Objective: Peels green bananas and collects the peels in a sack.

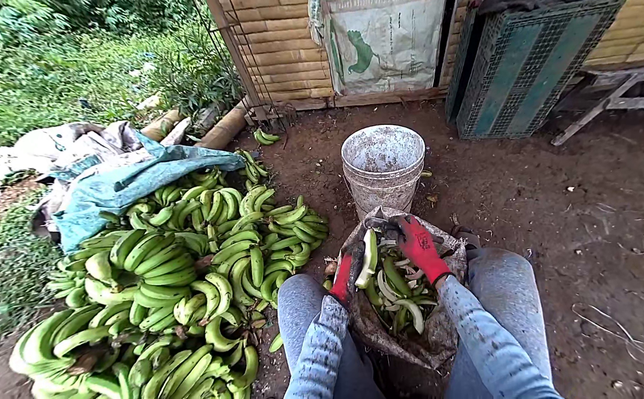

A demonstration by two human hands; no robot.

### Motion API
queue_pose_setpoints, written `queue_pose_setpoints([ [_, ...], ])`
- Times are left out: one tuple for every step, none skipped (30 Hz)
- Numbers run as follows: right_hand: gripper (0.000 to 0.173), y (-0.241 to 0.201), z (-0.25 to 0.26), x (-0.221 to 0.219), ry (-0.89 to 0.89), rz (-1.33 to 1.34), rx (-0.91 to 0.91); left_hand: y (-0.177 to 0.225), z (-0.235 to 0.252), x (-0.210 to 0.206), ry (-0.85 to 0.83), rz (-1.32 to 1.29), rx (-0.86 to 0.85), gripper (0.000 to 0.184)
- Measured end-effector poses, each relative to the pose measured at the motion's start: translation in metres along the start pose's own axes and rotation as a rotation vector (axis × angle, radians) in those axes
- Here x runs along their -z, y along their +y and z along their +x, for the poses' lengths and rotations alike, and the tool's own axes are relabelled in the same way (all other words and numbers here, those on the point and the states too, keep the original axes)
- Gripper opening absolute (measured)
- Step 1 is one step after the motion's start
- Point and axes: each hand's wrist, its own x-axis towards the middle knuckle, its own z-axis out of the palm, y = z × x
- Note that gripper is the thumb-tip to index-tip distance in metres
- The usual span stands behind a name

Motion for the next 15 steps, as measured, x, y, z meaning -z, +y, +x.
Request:
queue_pose_setpoints([
  [0.037, -0.001, 0.000, 0.001, 0.013, 0.027, -0.039, 0.000, -0.002, 0.000, 0.047, 0.075, -0.020, 0.043],
  [0.038, -0.003, -0.003, 0.003, 0.003, 0.047, -0.056, 0.001, -0.001, 0.000, 0.078, 0.111, -0.042, 0.044],
  [0.039, -0.007, -0.009, 0.005, -0.020, 0.062, -0.050, 0.004, 0.001, -0.002, 0.099, 0.117, -0.048, 0.045],
  [0.040, -0.010, -0.018, 0.005, -0.042, 0.089, -0.022, 0.007, 0.003, -0.005, 0.118, 0.091, -0.055, 0.044],
  [0.040, -0.012, -0.029, 0.006, -0.073, 0.129, 0.022, 0.008, 0.006, -0.008, 0.139, 0.035, -0.073, 0.042],
  [0.039, -0.013, -0.039, 0.007, -0.118, 0.186, 0.076, 0.012, 0.009, -0.010, 0.176, -0.033, -0.092, 0.040],
  [0.038, -0.015, -0.047, 0.007, -0.182, 0.233, 0.135, 0.016, 0.013, -0.012, 0.222, -0.126, -0.111, 0.038],
  [0.037, -0.019, -0.054, 0.008, -0.263, 0.234, 0.183, 0.016, 0.018, -0.011, 0.259, -0.232, -0.126, 0.039],
  [0.037, -0.023, -0.060, 0.008, -0.329, 0.189, 0.202, 0.016, 0.022, -0.010, 0.277, -0.319, -0.143, 0.040],
  [0.038, -0.025, -0.062, 0.006, -0.345, 0.130, 0.201, 0.015, 0.023, -0.009, 0.266, -0.374, -0.158, 0.043],
  [0.039, -0.024, -0.059, 0.002, -0.322, 0.073, 0.188, 0.014, 0.022, -0.009, 0.238, -0.396, -0.168, 0.045],
  [0.040, -0.023, -0.053, -0.002, -0.290, 0.017, 0.165, 0.012, 0.020, -0.010, 0.205, -0.386, -0.179, 0.046],
  [0.042, -0.021, -0.044, -0.003, -0.254, -0.029, 0.136, 0.009, 0.018, -0.011, 0.173, -0.349, -0.189, 0.045],
  [0.043, -0.017, -0.033, -0.004, -0.217, -0.062, 0.095, 0.007, 0.015, -0.012, 0.135, -0.274, -0.189, 0.043],
  [0.043, -0.011, -0.021, -0.004, -0.183, -0.076, 0.051, 0.003, 0.010, -0.011, 0.072, -0.163, -0.170, 0.042],
])
